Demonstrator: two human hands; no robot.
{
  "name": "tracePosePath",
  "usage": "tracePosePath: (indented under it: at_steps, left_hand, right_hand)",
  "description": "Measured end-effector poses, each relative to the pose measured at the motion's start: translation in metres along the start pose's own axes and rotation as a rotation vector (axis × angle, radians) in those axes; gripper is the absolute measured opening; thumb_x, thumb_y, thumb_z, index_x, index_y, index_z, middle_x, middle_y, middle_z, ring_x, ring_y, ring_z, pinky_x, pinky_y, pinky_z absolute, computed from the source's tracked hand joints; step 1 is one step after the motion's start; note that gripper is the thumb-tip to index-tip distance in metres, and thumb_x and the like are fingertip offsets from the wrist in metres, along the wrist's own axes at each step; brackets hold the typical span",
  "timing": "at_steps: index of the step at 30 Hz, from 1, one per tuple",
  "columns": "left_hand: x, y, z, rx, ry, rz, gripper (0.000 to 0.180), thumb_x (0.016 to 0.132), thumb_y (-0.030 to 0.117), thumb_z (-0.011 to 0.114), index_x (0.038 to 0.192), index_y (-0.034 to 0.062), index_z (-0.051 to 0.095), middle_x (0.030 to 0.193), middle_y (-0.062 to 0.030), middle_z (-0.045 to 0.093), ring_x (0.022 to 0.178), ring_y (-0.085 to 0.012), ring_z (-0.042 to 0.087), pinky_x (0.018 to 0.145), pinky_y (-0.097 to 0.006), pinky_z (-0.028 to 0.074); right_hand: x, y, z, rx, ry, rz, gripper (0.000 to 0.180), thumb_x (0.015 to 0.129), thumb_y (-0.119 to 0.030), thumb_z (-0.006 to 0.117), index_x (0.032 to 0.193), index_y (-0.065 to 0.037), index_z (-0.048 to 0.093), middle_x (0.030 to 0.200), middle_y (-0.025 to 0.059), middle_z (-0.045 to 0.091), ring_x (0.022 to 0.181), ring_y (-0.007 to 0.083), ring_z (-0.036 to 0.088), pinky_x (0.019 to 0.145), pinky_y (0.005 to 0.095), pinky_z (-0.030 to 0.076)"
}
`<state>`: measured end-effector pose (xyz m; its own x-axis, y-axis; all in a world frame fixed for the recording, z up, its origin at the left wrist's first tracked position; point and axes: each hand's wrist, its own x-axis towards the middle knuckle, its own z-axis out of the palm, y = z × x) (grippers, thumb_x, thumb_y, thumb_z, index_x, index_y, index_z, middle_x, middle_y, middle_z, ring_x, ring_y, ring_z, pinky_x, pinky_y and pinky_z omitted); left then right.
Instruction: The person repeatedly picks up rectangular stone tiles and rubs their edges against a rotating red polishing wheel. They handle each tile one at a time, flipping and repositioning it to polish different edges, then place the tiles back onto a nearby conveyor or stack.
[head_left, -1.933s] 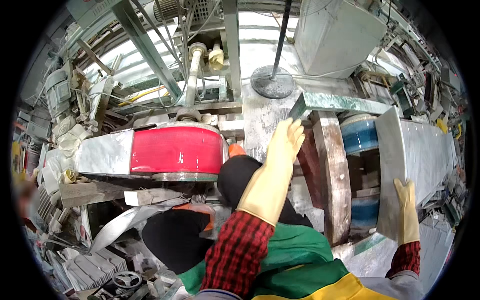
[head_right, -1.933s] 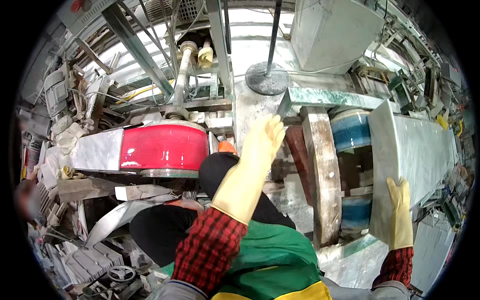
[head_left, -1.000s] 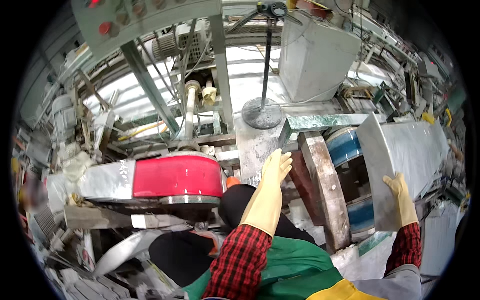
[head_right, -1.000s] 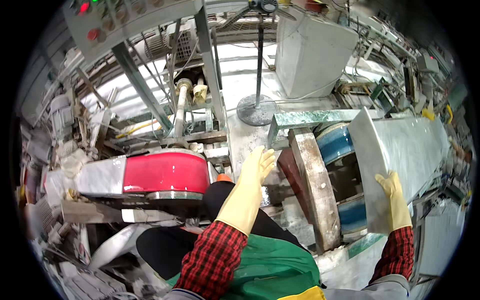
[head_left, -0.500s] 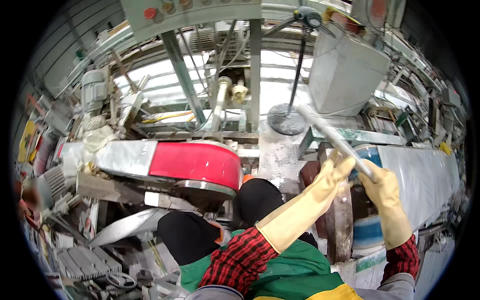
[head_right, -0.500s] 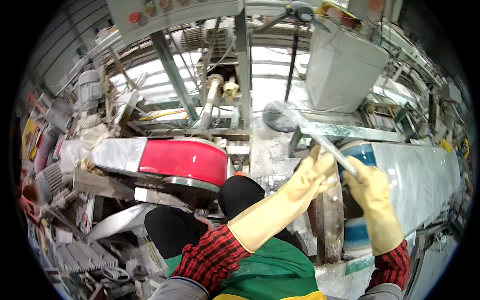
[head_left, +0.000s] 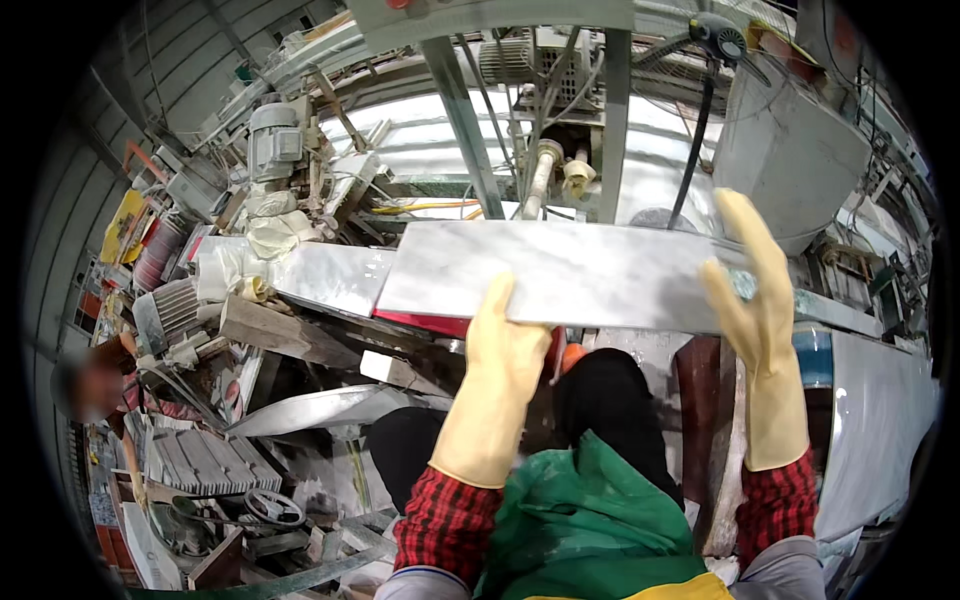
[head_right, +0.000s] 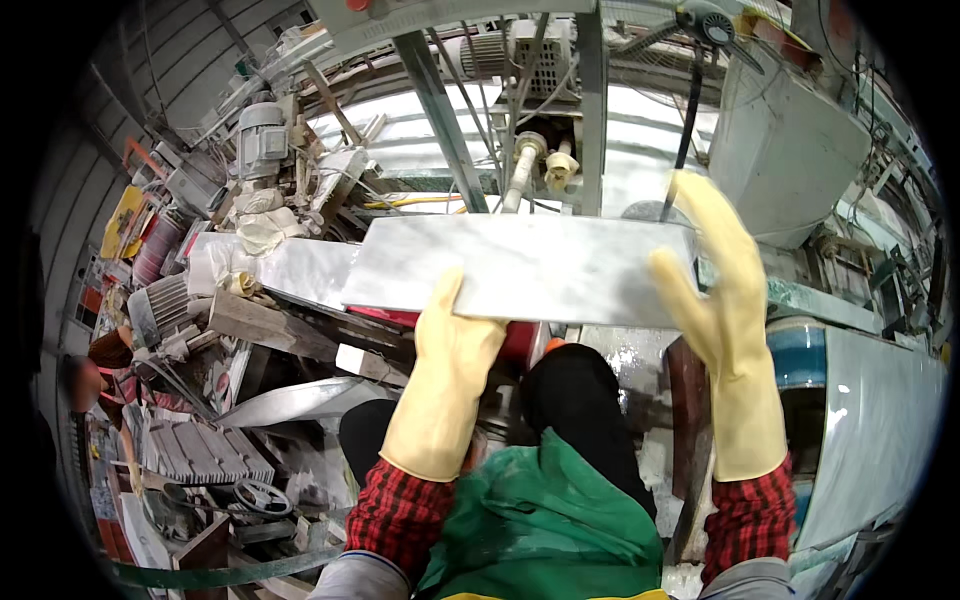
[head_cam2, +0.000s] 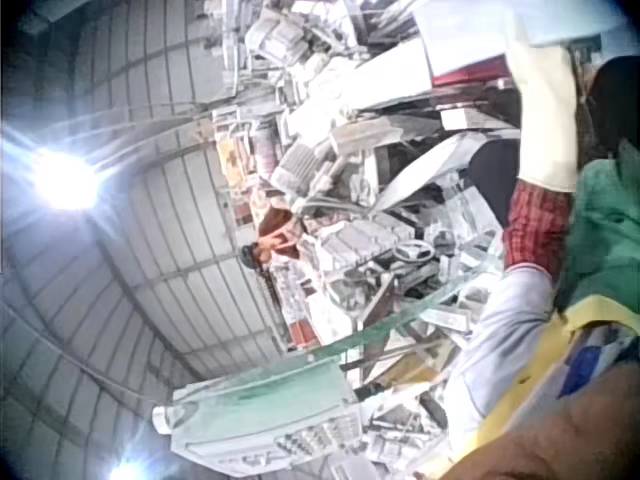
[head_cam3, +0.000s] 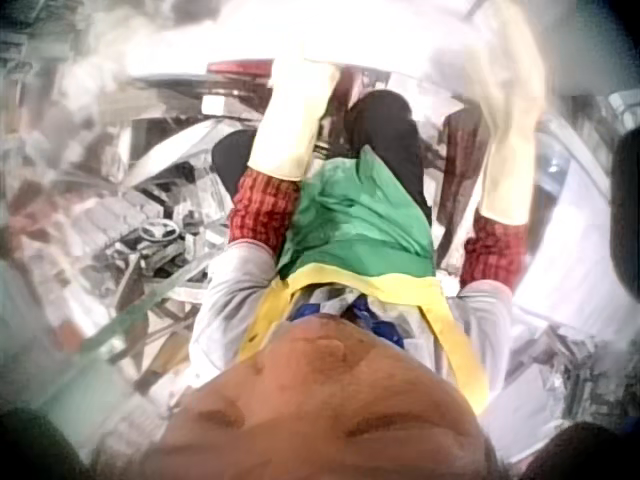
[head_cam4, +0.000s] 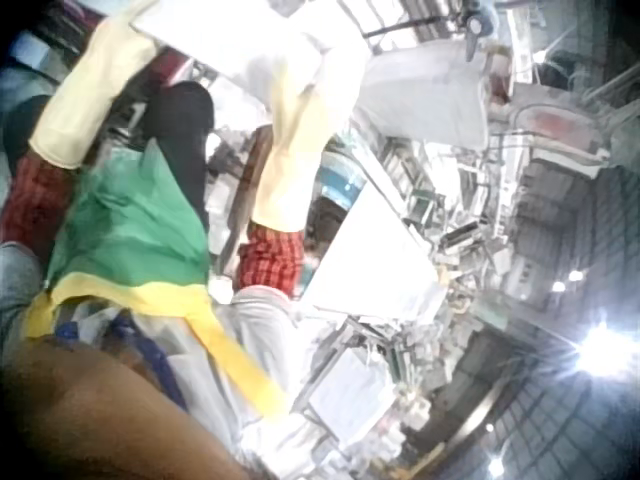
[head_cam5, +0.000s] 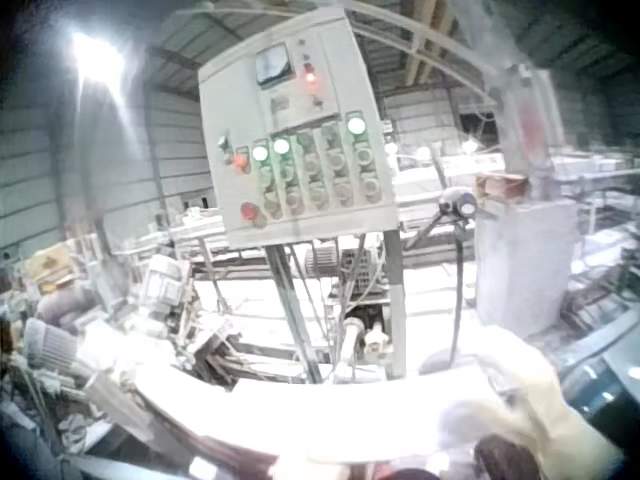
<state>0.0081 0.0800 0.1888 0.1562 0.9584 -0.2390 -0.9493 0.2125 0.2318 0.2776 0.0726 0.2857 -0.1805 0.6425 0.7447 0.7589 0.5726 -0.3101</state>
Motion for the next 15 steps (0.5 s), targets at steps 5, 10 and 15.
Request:
tracePosePath:
  at_steps: [5, 10, 15]
  left_hand:
    - [0.008, 0.048, -0.041, 0.025, 0.083, 0.104, 0.039, 0.099, 0.022, 0.049, 0.133, 0.0026, 0.048, 0.134, -0.0116, 0.054, 0.123, -0.0298, 0.052, 0.106, -0.042, 0.041]
    - [0.011, 0.068, -0.081, -0.064, 0.067, 0.103, 0.042, 0.1, 0.024, 0.05, 0.137, 0.0066, 0.045, 0.14, -0.0084, 0.05, 0.128, -0.0271, 0.046, 0.11, -0.044, 0.036]
    - [0.013, 0.079, -0.113, -1.806, -0.175, -0.582, 0.046, 0.097, 0.018, 0.048, 0.141, 0.0079, 0.043, 0.141, -0.0063, 0.05, 0.13, -0.0227, 0.045, 0.115, -0.044, 0.026]
  right_hand:
    - [-0.072, 0.078, 0.1, 1.123, 0.151, 1.248, 0.046, 0.096, -0.022, 0.061, 0.136, -0.002, 0.051, 0.132, 0.0112, 0.058, 0.119, 0.0222, 0.056, 0.099, 0.0352, 0.047]
    - [-0.063, 0.025, 0.144, 1.622, -0.133, 1.321, 0.041, 0.097, -0.027, 0.056, 0.133, -0.007, 0.055, 0.126, 0.0084, 0.062, 0.112, 0.0217, 0.062, 0.094, 0.0366, 0.052]
    - [-0.062, 0.019, 0.164, 1.586, -0.118, 1.406, 0.042, 0.095, -0.024, 0.06, 0.133, -0.008, 0.055, 0.125, 0.0081, 0.062, 0.11, 0.0229, 0.063, 0.096, 0.0384, 0.051]
